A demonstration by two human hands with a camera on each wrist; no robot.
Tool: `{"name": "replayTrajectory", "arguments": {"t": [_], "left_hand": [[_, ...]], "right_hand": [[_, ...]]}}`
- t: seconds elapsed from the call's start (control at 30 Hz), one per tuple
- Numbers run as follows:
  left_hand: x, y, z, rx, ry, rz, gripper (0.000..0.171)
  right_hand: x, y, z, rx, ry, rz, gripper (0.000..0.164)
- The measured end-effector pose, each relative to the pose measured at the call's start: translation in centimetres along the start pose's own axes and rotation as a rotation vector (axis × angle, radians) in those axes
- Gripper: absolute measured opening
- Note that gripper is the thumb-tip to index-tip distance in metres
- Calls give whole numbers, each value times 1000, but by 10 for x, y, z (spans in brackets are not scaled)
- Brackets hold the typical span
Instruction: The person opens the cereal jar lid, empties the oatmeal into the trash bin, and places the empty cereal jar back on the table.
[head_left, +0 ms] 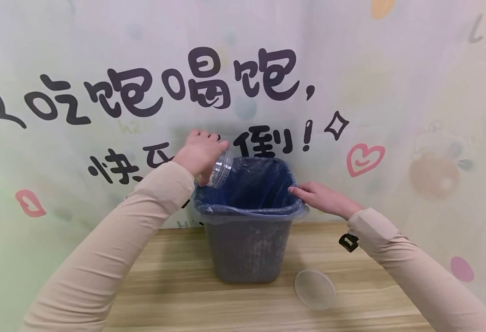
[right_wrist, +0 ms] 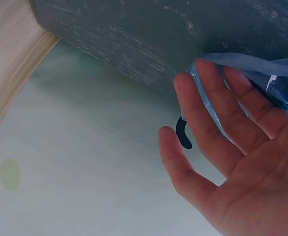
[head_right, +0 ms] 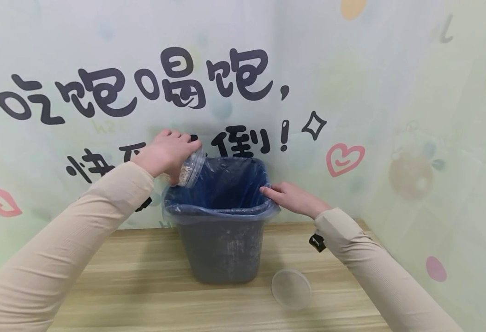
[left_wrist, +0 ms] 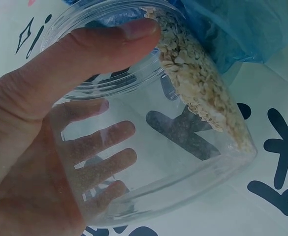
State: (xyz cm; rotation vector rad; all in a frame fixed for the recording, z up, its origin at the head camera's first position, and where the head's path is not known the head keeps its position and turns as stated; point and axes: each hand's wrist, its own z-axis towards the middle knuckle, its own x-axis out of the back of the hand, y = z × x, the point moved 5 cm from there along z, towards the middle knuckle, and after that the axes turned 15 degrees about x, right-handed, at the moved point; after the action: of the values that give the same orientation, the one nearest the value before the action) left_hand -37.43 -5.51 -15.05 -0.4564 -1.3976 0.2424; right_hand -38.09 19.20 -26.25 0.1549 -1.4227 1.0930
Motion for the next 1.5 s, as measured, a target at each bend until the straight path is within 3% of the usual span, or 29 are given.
{"name": "replayTrajectory", "arguments": {"t": [1.5], "left_hand": [[-2, 4, 3, -5, 19, 40, 92]], "right_hand": [[0, 1, 1, 38, 15, -4, 44]]}}
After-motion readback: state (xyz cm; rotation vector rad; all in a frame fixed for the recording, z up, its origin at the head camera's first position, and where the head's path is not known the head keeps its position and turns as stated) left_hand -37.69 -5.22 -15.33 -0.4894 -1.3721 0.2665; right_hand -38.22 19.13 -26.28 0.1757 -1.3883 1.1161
